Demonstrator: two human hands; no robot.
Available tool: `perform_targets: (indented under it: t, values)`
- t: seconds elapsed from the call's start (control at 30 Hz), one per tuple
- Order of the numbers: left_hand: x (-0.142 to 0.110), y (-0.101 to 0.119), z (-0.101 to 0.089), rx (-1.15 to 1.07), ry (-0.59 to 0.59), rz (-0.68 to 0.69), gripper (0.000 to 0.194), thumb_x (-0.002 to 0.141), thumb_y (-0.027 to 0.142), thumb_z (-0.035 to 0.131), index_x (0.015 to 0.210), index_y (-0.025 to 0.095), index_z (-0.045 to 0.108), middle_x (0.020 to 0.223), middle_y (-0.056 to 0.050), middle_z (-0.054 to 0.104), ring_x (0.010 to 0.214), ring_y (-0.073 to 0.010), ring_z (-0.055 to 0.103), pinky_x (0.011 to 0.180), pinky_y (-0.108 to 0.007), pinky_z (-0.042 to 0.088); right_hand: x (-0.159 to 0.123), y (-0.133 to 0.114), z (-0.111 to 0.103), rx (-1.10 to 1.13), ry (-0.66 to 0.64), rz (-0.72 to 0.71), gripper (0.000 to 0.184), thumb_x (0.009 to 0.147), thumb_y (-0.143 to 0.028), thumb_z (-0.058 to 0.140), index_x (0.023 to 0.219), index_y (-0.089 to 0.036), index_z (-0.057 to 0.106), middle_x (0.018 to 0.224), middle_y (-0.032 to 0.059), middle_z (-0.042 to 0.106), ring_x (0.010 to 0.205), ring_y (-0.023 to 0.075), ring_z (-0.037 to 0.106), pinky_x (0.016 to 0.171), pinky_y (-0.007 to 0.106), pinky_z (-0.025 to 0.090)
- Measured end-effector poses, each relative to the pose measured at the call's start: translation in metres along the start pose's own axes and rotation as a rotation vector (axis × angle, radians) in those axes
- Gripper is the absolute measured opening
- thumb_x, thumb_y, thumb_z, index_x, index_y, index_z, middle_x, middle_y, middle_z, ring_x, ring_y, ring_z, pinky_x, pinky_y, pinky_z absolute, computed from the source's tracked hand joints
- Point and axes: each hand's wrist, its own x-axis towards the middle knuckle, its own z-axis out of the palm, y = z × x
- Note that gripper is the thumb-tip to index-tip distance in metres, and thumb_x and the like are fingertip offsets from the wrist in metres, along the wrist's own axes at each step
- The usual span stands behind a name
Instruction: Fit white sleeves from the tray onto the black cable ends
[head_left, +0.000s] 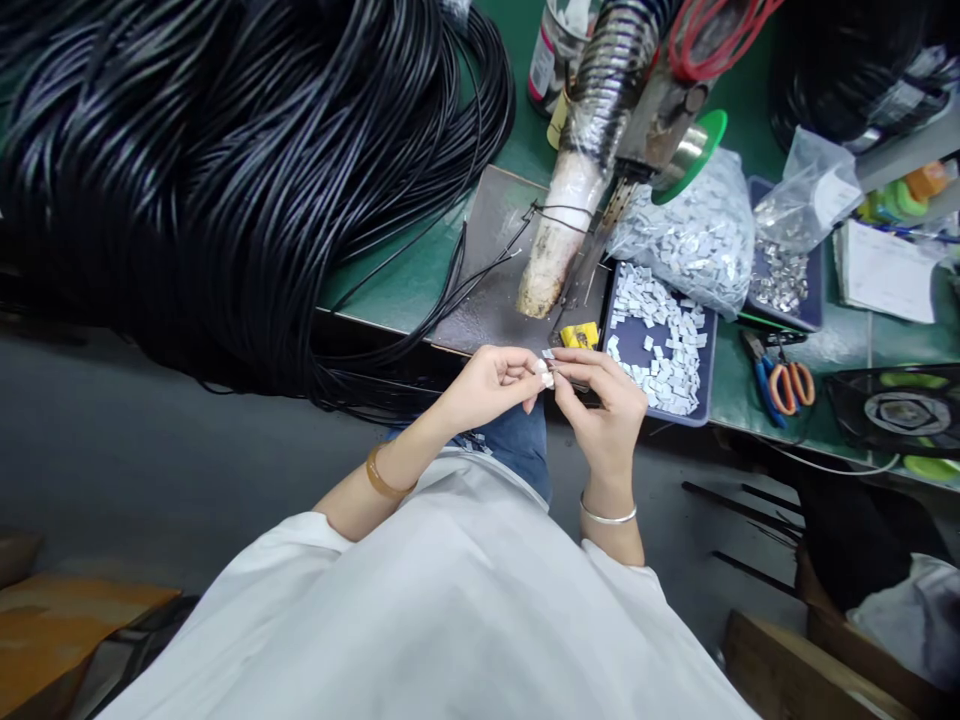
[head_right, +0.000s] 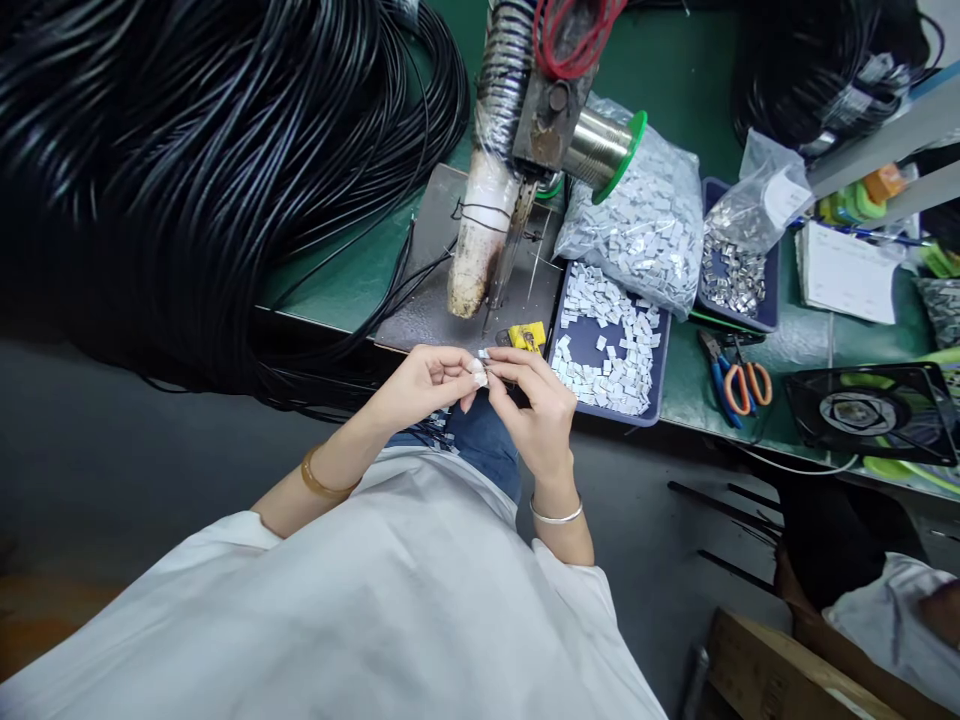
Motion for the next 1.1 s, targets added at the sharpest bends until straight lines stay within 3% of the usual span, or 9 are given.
perform_targets:
  t: [0.13, 0.3, 0.37, 0.5, 0.57, 0.73, 0.9, 1.03, 1.1]
  values:
    - [-0.002, 0.001, -0.007, -0.089, -0.075, -0.046, 0.034, 0.078, 0.042, 0.077, 0.072, 0.011, 0.066, 0.052, 0.001, 0.059, 0.042, -0.0022, 0.035, 0.042, -0.018, 0.022, -0.001, 0.003, 0.009, 0.297, 0.021, 0.219, 0.005, 0.085, -0.021, 0.07, 0.086, -0.025, 0.074, 0.101, 0.0031, 0.075, 0.091, 0.0163, 0.073, 0.079, 0.032, 0.063]
    - [0.0, -0.007, -0.015, -0.168, -0.11, 0.019, 0.026, 0.07, 0.034, 0.085, 0.074, 0.012, 0.073, 0.06, 0.002, 0.06, 0.055, -0.0042, 0.046, 0.051, -0.018, 0.034, 0.001, 0.011, 0.015, 0.539, -0.041, 0.299, 0.002, 0.082, -0.023, 0.074, 0.083, -0.025, 0.075, 0.104, 0.0017, 0.075, 0.091, 0.0171, 0.074, 0.086, 0.035, 0.063]
    - [0.001, -0.008, -0.014, -0.179, -0.069, 0.025, 0.025, 0.067, 0.034, 0.086, 0.075, 0.013, 0.075, 0.065, 0.0, 0.064, 0.057, -0.005, 0.049, 0.055, -0.019, 0.038, 0.002, 0.009, 0.014, 0.461, -0.003, 0.267, 0.002, 0.083, -0.024, 0.073, 0.084, -0.025, 0.074, 0.101, 0.0024, 0.076, 0.093, 0.0177, 0.074, 0.085, 0.036, 0.063]
    - [0.004, -0.004, -0.007, -0.2, 0.055, 0.026, 0.024, 0.065, 0.035, 0.085, 0.073, 0.014, 0.076, 0.062, 0.0, 0.064, 0.058, -0.007, 0.051, 0.057, -0.021, 0.041, 0.002, -0.002, 0.01, 0.236, 0.243, 0.13, 0.01, 0.092, -0.023, 0.062, 0.094, -0.025, 0.072, 0.098, 0.0031, 0.075, 0.093, 0.0178, 0.073, 0.083, 0.037, 0.064]
    - [0.006, -0.002, -0.004, -0.205, 0.105, 0.044, 0.023, 0.065, 0.033, 0.084, 0.068, 0.014, 0.072, 0.059, 0.001, 0.061, 0.057, -0.0076, 0.052, 0.058, -0.021, 0.042, 0.0, -0.007, 0.009, 0.14, 0.306, 0.041, 0.015, 0.095, -0.022, 0.056, 0.1, -0.026, 0.07, 0.099, 0.0032, 0.075, 0.094, 0.0189, 0.073, 0.083, 0.04, 0.064]
    - [0.01, 0.0, -0.002, -0.15, 0.188, 0.138, 0.022, 0.066, 0.029, 0.082, 0.066, 0.013, 0.067, 0.061, 0.002, 0.061, 0.057, -0.0062, 0.051, 0.06, -0.02, 0.042, -0.004, -0.01, 0.01, -0.159, 0.209, -0.194, 0.014, 0.09, -0.016, 0.063, 0.098, -0.027, 0.068, 0.099, 0.0021, 0.077, 0.091, 0.0187, 0.075, 0.08, 0.038, 0.063]
    - [0.009, 0.002, -0.002, -0.152, 0.224, 0.153, 0.022, 0.068, 0.033, 0.08, 0.068, 0.014, 0.067, 0.054, 0.005, 0.054, 0.051, -0.0051, 0.042, 0.054, -0.02, 0.036, -0.007, -0.002, 0.012, -0.098, 0.304, -0.194, 0.014, 0.088, -0.014, 0.063, 0.095, -0.026, 0.065, 0.092, 0.0017, 0.077, 0.085, 0.0189, 0.075, 0.073, 0.037, 0.063]
    - [0.01, 0.002, -0.002, -0.163, 0.202, 0.155, 0.021, 0.067, 0.031, 0.08, 0.066, 0.013, 0.068, 0.055, 0.005, 0.054, 0.05, -0.0037, 0.039, 0.053, -0.02, 0.036, -0.009, 0.004, 0.014, -0.133, 0.231, -0.311, 0.02, 0.086, -0.01, 0.065, 0.099, -0.026, 0.065, 0.097, 0.0019, 0.078, 0.088, 0.0172, 0.075, 0.077, 0.033, 0.062]
    - [0.011, 0.0, -0.002, -0.172, 0.209, 0.145, 0.022, 0.066, 0.031, 0.081, 0.065, 0.013, 0.068, 0.055, 0.005, 0.053, 0.051, -0.0038, 0.039, 0.053, -0.02, 0.035, -0.008, 0.006, 0.015, -0.131, 0.238, -0.269, 0.018, 0.089, -0.012, 0.061, 0.101, -0.025, 0.064, 0.101, 0.0033, 0.077, 0.092, 0.0181, 0.075, 0.08, 0.035, 0.062]
